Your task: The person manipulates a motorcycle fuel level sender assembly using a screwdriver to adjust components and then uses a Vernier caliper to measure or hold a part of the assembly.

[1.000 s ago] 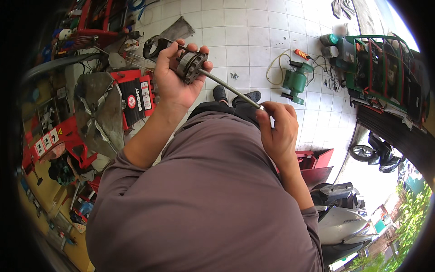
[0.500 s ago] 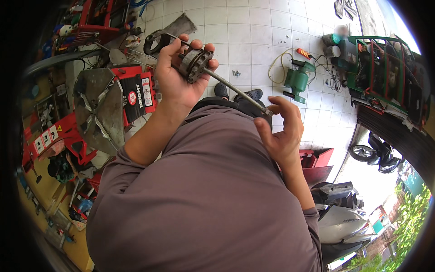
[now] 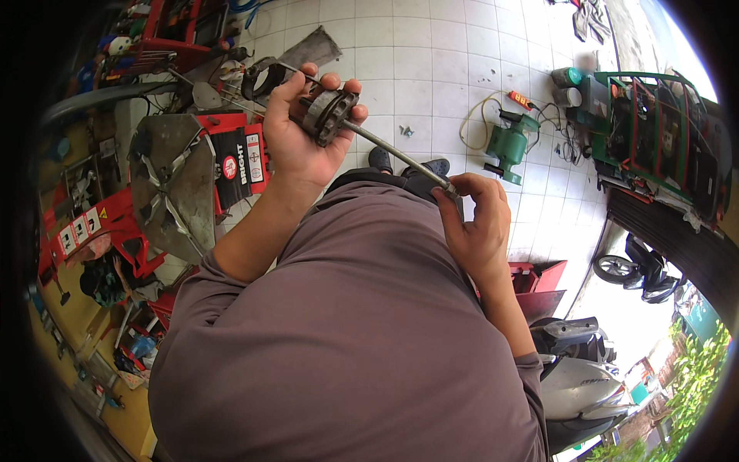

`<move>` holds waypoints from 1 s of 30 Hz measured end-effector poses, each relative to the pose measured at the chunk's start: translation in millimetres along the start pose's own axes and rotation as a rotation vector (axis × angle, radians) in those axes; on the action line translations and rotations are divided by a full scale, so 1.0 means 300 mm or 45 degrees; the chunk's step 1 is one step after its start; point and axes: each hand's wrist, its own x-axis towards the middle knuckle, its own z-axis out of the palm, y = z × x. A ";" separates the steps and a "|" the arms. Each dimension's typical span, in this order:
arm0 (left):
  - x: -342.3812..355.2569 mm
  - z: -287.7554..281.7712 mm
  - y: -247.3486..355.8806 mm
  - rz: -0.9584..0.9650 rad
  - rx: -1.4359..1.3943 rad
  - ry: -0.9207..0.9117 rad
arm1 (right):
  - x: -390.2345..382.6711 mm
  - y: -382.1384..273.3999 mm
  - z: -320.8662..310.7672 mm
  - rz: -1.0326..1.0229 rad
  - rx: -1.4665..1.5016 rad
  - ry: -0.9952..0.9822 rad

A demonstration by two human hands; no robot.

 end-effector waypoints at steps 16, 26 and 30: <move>-0.005 -0.002 0.023 0.034 -0.006 -0.026 | 0.027 -0.003 -0.016 -0.104 0.000 -0.182; -0.012 -0.012 0.022 0.030 -0.014 -0.048 | 0.011 0.000 -0.015 -0.124 -0.075 -0.227; -0.011 -0.011 0.017 0.037 -0.020 -0.021 | 0.000 -0.035 0.020 0.043 0.152 -0.049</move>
